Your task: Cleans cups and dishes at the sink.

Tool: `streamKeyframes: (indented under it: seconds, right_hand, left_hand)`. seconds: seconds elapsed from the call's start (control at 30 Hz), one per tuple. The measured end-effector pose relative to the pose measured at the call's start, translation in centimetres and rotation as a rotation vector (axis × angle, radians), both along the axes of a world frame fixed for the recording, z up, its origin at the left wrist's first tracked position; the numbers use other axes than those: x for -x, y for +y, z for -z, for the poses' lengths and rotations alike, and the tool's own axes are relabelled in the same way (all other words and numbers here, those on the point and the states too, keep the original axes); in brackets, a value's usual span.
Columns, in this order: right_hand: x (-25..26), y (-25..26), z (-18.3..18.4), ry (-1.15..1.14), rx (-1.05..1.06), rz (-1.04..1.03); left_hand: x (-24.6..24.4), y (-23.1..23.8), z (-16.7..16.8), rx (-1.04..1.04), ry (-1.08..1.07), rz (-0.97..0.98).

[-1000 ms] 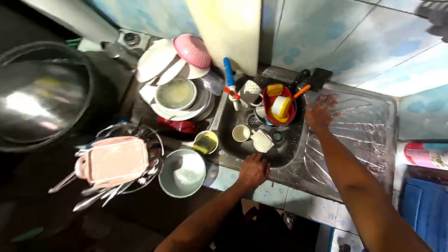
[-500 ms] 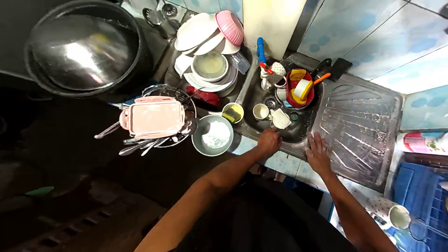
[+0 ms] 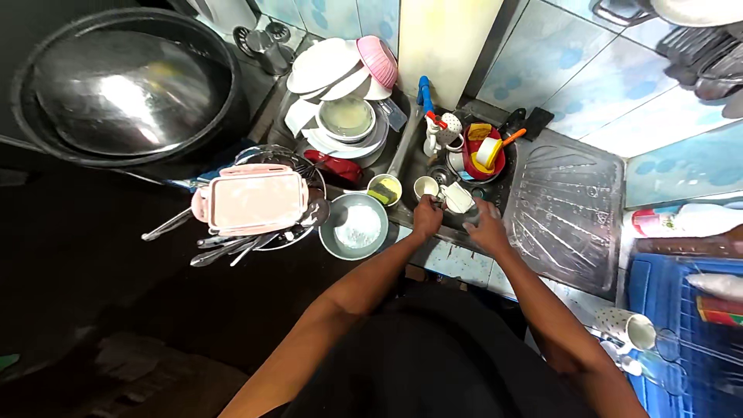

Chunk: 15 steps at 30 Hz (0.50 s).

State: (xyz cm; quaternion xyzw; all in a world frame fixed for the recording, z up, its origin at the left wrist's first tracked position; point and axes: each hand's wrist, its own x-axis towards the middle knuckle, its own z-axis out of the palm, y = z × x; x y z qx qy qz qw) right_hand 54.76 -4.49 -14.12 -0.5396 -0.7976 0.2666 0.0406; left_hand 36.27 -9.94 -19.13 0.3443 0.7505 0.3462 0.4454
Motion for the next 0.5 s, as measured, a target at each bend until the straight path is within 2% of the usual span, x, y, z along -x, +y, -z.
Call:
streamKeyframes:
  seconds: [0.1, 0.23, 0.33, 0.5]
  right_hand:
    - [4.3, 2.0, 1.4, -0.118, -0.127, -0.138]
    - [8.4, 4.2, 1.4, -0.324, -0.001, -0.280]
    - [8.9, 4.5, 2.1, -0.335, 0.068, -0.258]
    - [7.9, 4.4, 2.5, -0.274, 0.051, -0.280]
  left_hand:
    - [0.1, -0.1, 0.5, -0.035, 0.030, 0.032]
    - [0.5, -0.7, 0.1, -0.073, 0.091, 0.102]
    - [0.8, -0.9, 0.6, -0.103, 0.112, 0.148]
    - [0.9, -0.3, 1.2, -0.103, 0.114, 0.146]
